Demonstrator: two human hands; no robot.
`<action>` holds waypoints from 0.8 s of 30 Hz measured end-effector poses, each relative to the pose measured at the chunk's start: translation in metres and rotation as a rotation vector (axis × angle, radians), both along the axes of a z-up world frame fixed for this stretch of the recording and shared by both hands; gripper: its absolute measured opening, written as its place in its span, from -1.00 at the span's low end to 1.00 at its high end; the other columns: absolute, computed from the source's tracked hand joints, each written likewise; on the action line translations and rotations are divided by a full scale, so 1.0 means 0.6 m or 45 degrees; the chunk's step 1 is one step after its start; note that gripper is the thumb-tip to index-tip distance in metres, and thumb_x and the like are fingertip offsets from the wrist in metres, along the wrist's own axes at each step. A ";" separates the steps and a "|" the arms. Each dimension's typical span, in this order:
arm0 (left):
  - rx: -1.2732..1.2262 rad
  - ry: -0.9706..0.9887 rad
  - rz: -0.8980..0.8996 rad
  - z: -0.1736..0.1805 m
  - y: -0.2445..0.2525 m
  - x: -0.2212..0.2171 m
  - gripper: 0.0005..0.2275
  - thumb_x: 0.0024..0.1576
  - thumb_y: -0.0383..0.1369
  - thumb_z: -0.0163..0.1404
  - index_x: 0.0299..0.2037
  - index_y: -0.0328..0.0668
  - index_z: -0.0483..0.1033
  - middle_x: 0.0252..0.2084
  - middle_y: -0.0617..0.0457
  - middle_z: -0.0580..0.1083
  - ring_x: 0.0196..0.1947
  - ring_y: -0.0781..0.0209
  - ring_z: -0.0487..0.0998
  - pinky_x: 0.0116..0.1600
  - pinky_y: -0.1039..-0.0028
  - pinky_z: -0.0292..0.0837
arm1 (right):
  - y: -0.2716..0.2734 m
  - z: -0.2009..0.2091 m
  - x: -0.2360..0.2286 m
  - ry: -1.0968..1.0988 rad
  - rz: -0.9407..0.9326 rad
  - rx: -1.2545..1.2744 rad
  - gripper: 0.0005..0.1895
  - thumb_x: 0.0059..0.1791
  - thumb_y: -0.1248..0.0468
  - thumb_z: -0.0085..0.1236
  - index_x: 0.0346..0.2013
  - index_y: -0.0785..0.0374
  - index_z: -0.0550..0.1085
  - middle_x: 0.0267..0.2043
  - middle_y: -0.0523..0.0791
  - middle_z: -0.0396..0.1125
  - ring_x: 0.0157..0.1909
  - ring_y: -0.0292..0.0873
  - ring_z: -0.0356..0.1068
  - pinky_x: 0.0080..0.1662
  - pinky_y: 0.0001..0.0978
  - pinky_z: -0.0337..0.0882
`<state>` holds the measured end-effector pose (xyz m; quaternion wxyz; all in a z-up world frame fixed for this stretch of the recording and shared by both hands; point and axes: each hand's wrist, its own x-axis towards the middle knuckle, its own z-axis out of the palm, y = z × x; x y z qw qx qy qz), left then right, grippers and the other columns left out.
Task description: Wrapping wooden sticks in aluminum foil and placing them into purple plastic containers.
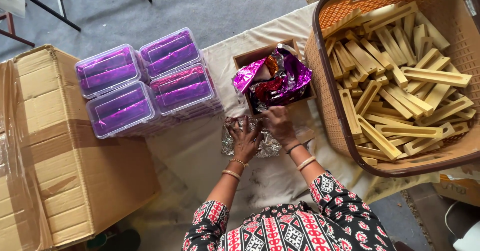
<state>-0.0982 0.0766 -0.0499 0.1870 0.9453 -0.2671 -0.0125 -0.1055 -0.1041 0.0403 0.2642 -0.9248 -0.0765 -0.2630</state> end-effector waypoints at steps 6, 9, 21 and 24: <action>0.090 -0.014 -0.036 -0.021 -0.006 0.015 -0.51 0.25 0.03 -0.13 0.43 0.46 0.21 0.54 -0.26 -0.06 0.48 -0.54 -0.18 0.37 -0.49 -0.54 | 0.002 -0.006 0.034 0.209 0.025 -0.351 -0.87 -0.10 0.31 0.14 -0.25 0.14 0.50 -0.22 -0.13 0.32 -0.02 -0.06 0.31 0.08 -0.17 0.32; 0.057 0.024 -0.039 -0.007 -0.014 0.017 -0.48 0.22 0.02 -0.09 0.44 0.48 0.20 0.54 -0.28 -0.11 0.47 -0.56 -0.22 0.36 -0.49 -0.54 | -0.005 -0.016 0.044 0.203 0.047 -0.371 -0.87 -0.08 0.31 0.08 -0.26 0.15 0.52 -0.24 -0.13 0.34 -0.05 -0.07 0.31 0.06 -0.17 0.32; 0.091 0.063 -0.001 -0.009 -0.060 0.061 -0.45 0.14 -0.02 0.03 0.38 0.35 0.27 0.48 -0.37 -0.07 0.43 -0.64 -0.19 0.35 -0.47 -0.35 | -0.013 0.041 0.065 0.244 0.052 -0.339 -0.78 -0.10 0.42 0.03 -0.22 0.14 0.54 -0.22 -0.15 0.35 -0.05 -0.06 0.33 0.01 -0.18 0.32; -0.019 0.030 -0.075 -0.006 -0.039 0.062 -0.47 0.13 -0.01 0.06 0.34 0.31 0.32 0.48 -0.40 -0.05 0.43 -0.66 -0.19 0.35 -0.46 -0.37 | -0.012 -0.005 0.048 0.349 0.025 -0.366 -0.80 -0.11 0.41 0.03 -0.23 0.18 0.52 -0.19 -0.13 0.35 -0.03 -0.03 0.32 0.02 -0.18 0.33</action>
